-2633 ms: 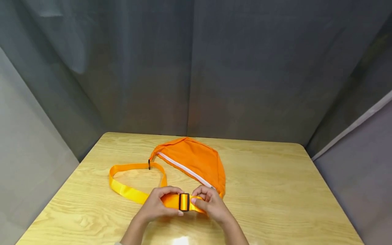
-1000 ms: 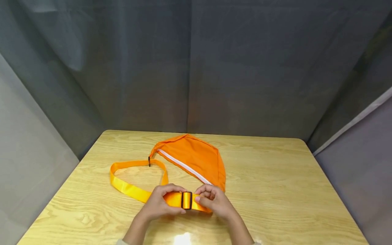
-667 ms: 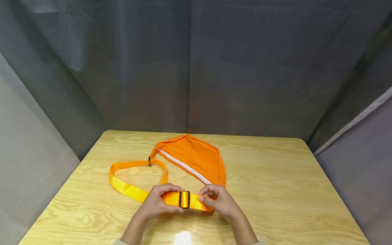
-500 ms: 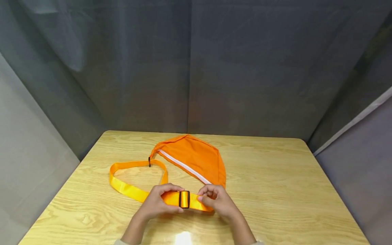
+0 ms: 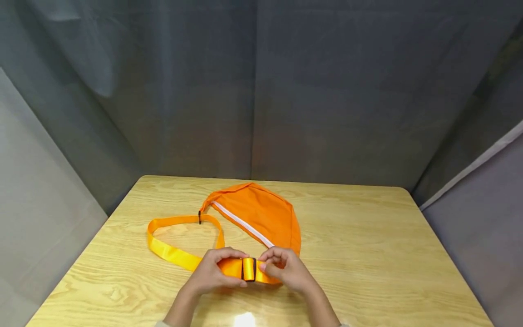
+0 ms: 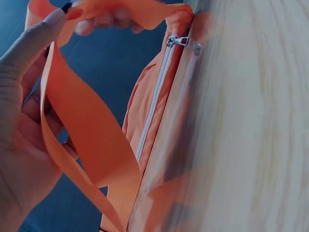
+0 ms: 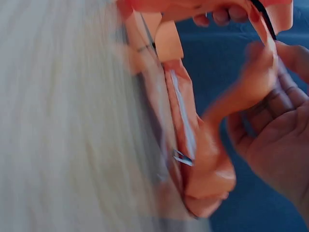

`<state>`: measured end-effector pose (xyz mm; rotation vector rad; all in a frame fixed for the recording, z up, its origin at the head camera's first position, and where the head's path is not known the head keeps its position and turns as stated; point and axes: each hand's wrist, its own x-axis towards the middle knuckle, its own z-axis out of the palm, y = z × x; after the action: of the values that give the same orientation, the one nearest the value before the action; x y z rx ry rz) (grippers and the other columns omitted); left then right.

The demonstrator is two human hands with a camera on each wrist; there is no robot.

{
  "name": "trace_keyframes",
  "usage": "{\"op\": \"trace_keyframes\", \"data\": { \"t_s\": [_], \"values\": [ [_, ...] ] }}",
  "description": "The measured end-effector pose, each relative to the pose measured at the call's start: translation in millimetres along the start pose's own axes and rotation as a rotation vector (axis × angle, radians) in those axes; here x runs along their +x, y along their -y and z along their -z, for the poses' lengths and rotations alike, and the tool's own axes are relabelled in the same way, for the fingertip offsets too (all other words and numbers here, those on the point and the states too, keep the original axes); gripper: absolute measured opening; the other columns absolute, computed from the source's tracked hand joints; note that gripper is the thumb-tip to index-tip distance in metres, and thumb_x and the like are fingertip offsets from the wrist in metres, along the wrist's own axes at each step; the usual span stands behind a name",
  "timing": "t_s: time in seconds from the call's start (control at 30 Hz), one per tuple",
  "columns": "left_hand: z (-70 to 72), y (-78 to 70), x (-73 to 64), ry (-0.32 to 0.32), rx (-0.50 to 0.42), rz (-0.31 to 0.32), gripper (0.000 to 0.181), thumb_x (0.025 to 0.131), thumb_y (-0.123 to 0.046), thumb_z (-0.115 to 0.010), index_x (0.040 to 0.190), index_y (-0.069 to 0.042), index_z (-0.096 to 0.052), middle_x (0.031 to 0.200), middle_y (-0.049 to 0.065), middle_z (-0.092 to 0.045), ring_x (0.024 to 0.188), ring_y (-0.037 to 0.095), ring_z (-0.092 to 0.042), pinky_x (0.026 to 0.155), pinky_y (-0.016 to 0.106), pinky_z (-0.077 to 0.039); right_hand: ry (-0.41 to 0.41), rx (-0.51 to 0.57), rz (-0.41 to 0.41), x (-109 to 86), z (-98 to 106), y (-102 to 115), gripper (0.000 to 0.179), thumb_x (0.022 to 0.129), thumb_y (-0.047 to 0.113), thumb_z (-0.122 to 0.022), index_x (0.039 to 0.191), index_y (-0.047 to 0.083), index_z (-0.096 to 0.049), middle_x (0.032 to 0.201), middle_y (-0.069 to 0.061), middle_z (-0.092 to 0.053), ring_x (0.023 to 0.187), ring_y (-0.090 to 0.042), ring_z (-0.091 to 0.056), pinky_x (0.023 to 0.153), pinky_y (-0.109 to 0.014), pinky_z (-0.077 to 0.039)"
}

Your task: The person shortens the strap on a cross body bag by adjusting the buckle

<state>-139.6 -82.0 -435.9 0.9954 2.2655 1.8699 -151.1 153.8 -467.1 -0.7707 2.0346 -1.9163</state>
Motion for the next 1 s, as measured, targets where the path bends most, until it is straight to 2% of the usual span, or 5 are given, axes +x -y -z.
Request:
{"op": "trace_keyframes", "data": {
  "t_s": [0.1, 0.17, 0.43, 0.67, 1.0],
  "values": [
    [2.1, -1.1, 0.4, -0.01, 0.012, 0.016, 0.045, 0.062, 0.0, -0.084, 0.104, -0.002, -0.068, 0.099, 0.006, -0.067, 0.087, 0.019, -0.062, 0.073, 0.032, -0.052, 0.006, -0.149, 0.001, -1.2, 5.9, 0.2, 0.012, 0.09, 0.009, -0.061, 0.099, 0.001, -0.062, 0.086, -0.006, -0.063, 0.078, -0.014, -0.058, 0.068, -0.028, -0.048],
    [3.0, -1.0, 0.6, -0.016, 0.018, 0.025, 0.045, 0.062, 0.0, -0.084, 0.104, -0.002, -0.068, 0.099, 0.006, -0.067, 0.088, 0.018, -0.062, 0.074, 0.032, -0.051, 0.011, -0.172, 0.024, -1.7, 9.3, -0.7, 0.009, 0.09, 0.008, -0.061, 0.098, 0.003, -0.063, 0.086, -0.007, -0.064, 0.079, -0.015, -0.058, 0.069, -0.03, -0.049],
    [1.2, 2.9, 1.9, -0.007, 0.008, 0.028, 0.044, 0.063, -0.001, -0.084, 0.104, -0.004, -0.068, 0.099, 0.004, -0.067, 0.086, 0.017, -0.062, 0.073, 0.033, -0.052, 0.032, 0.055, 0.121, -1.1, 8.4, -6.1, 0.007, 0.09, -0.006, -0.055, 0.093, -0.009, -0.059, 0.076, -0.006, -0.058, 0.063, -0.004, -0.048, 0.051, -0.021, -0.043],
    [-1.4, 5.0, -1.0, -0.007, -0.016, 0.015, 0.043, 0.063, 0.003, -0.082, 0.104, -0.003, -0.068, 0.1, 0.006, -0.067, 0.084, 0.02, -0.062, 0.07, 0.034, -0.052, 0.007, 0.099, 0.142, 0.4, -3.9, -7.0, 0.006, 0.09, -0.006, -0.054, 0.092, -0.01, -0.058, 0.077, 0.002, -0.057, 0.061, -0.004, -0.046, 0.05, -0.02, -0.04],
    [5.4, 0.2, 3.1, -0.022, 0.0, 0.012, 0.044, 0.062, 0.003, -0.083, 0.103, -0.003, -0.067, 0.098, 0.007, -0.068, 0.082, 0.024, -0.062, 0.072, 0.034, -0.052, -0.054, -0.168, 0.028, 0.3, 7.7, -6.1, 0.01, 0.089, 0.009, -0.062, 0.097, 0.004, -0.066, 0.085, -0.004, -0.065, 0.075, -0.013, -0.057, 0.063, -0.028, -0.049]
  ]
}}
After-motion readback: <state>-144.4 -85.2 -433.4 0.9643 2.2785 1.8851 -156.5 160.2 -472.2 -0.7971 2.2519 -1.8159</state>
